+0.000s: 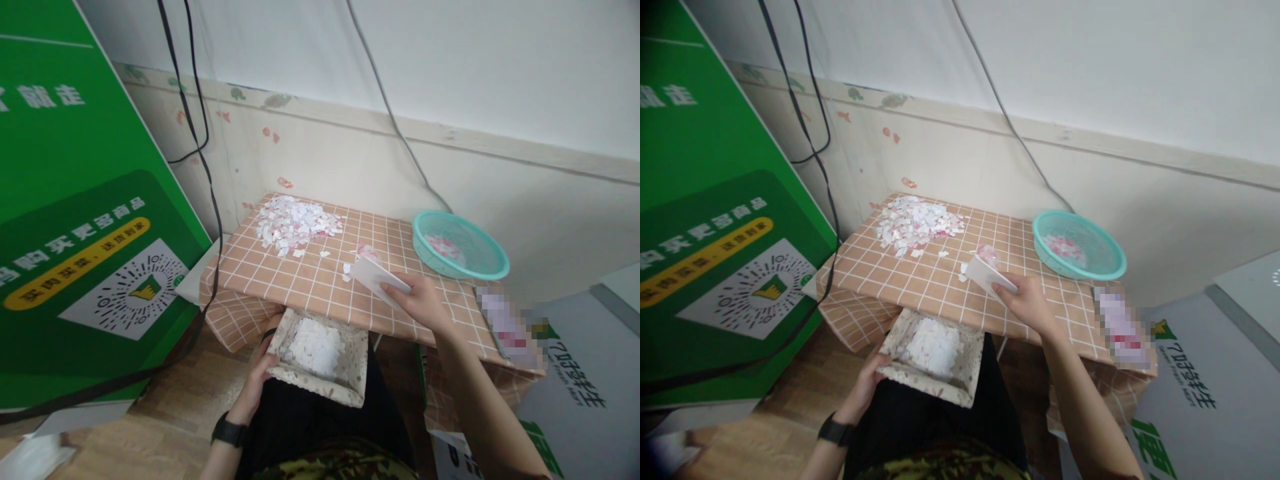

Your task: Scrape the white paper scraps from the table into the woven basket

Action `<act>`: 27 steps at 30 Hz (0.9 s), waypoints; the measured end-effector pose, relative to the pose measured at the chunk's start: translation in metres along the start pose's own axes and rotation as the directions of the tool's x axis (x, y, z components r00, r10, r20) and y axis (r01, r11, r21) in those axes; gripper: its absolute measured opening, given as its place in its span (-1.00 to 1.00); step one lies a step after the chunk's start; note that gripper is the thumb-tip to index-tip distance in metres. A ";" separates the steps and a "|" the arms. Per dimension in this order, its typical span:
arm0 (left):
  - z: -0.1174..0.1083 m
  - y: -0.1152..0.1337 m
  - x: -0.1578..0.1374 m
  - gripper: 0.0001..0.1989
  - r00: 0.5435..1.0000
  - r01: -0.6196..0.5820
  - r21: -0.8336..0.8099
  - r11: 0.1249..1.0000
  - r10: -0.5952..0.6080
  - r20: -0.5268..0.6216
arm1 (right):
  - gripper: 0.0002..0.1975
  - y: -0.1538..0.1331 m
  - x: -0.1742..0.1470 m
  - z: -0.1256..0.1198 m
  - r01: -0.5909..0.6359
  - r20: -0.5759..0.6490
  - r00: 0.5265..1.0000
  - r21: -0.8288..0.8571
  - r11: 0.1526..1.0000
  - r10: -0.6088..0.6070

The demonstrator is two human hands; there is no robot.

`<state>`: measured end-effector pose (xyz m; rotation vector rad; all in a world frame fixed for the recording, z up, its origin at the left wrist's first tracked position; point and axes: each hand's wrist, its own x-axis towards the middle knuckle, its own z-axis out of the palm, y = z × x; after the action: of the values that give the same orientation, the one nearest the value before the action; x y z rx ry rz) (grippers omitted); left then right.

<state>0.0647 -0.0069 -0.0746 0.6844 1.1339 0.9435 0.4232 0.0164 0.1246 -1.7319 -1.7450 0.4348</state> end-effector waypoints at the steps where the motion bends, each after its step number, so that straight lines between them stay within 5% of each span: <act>1: -0.001 -0.001 0.001 -0.31 1.000 0.000 -0.001 1.000 0.000 0.009 | -0.68 0.000 -0.001 0.001 -0.001 0.010 1.000 -0.010 1.000 0.001; 20: 0.000 -0.001 0.001 -0.33 1.000 0.018 -0.075 0.997 -0.018 0.001 | -0.70 -0.015 0.002 0.009 0.099 0.122 0.988 -0.023 0.995 -0.096; 27: -0.001 -0.003 0.002 -0.34 0.997 0.049 -0.080 0.996 -0.053 -0.050 | -0.72 -0.021 -0.015 0.021 0.070 -0.071 0.994 -0.148 0.986 -0.081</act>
<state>0.0652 -0.0061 -0.0781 0.5667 1.1490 0.9622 0.3927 0.0038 0.1197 -1.7518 -1.8191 0.2097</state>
